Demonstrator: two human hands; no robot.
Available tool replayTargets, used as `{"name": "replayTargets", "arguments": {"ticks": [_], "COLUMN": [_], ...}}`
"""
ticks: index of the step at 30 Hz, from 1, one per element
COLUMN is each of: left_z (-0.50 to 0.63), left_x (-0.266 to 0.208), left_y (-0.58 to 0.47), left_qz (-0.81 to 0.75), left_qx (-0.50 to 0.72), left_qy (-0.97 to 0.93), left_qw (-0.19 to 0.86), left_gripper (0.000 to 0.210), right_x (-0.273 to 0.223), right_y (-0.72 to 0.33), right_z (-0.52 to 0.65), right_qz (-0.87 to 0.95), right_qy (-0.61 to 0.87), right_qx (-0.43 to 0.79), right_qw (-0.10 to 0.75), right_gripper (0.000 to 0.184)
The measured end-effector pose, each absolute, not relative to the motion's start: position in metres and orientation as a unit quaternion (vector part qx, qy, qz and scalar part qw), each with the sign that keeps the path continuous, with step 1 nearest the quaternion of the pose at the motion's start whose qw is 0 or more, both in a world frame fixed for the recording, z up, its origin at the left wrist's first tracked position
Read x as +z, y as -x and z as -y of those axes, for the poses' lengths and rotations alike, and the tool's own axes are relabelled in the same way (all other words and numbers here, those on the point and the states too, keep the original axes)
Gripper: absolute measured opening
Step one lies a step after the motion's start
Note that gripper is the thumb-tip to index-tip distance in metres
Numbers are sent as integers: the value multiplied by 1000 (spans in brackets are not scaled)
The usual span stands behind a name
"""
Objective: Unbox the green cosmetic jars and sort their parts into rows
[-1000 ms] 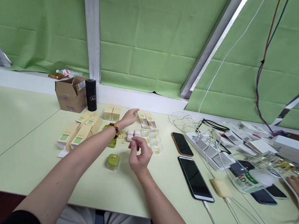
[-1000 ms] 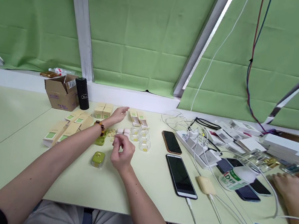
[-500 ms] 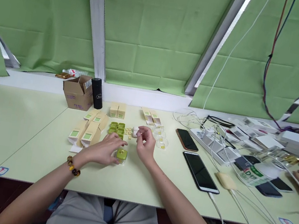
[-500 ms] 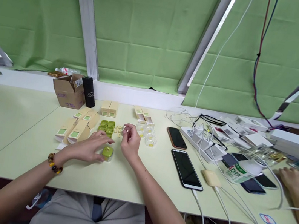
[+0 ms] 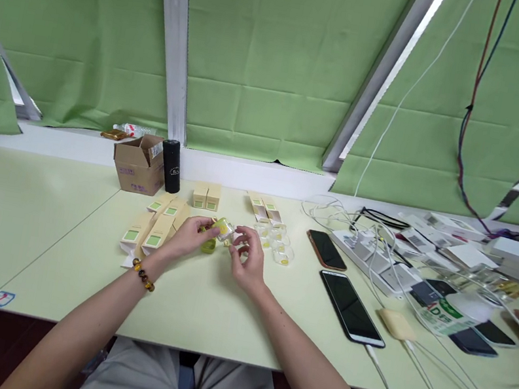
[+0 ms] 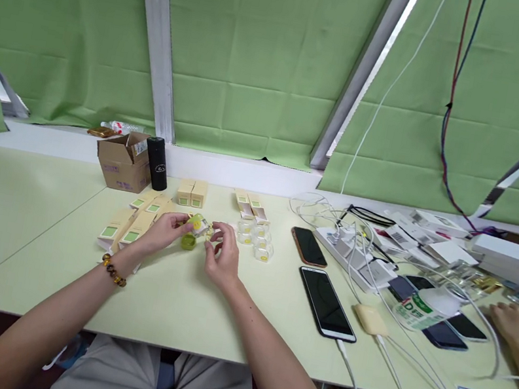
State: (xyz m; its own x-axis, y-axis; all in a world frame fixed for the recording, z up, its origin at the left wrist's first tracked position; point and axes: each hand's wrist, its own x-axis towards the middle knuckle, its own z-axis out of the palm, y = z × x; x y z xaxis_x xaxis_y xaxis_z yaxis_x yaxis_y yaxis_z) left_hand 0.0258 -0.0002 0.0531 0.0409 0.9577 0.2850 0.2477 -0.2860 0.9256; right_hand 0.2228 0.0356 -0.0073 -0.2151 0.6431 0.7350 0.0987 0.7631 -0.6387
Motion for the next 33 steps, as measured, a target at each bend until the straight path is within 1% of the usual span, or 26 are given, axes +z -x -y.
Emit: {"name": "replayTargets", "arguments": {"ticks": [3,5,7,12,15,18,20,23,27,30,33], "left_z": [1,3,6,10,10,13,15,19,25,27,27], "left_x": [43,37,32,20,16,14,15,19,25,27,26], "left_y": [-33,-37,-40,-46,-47,-46,-46,-45,-47,-48,-49], "left_qz": [-457,-443,-440,-428,-418,-426,-420,-387,-373,-366,-369], "left_qx": [534,549,559,561,576,589,600,612,605,607,619], "left_qy": [-601,-590,-581,-574,-565,-562,-560,-559,-575,-594,-593], "left_qw": [380,392,395,415,418,394,387,404,405,381,361], "left_gripper": [68,70,69,65,64,61,62,65,55,47,48], "right_x": [-9,-9,-8,-4,-3,-1,1,3,1,0,2], "right_y": [-219,-217,-215,-216,-218,-219,-220,-221,-222,-221,-219], "right_z": [-32,-31,-29,-26,-25,-23,-22,-25,-32,-33,-28], "right_qz": [756,761,764,774,777,767,747,701,666,658,649], "right_qy": [229,221,218,210,201,191,186,184,169,173,186], "right_qx": [239,228,208,155,152,197,258,372,479,484,455], "right_qw": [564,565,570,577,577,580,583,579,546,551,581], "right_gripper": [55,60,59,51,51,52,49,41,39,41,47]}}
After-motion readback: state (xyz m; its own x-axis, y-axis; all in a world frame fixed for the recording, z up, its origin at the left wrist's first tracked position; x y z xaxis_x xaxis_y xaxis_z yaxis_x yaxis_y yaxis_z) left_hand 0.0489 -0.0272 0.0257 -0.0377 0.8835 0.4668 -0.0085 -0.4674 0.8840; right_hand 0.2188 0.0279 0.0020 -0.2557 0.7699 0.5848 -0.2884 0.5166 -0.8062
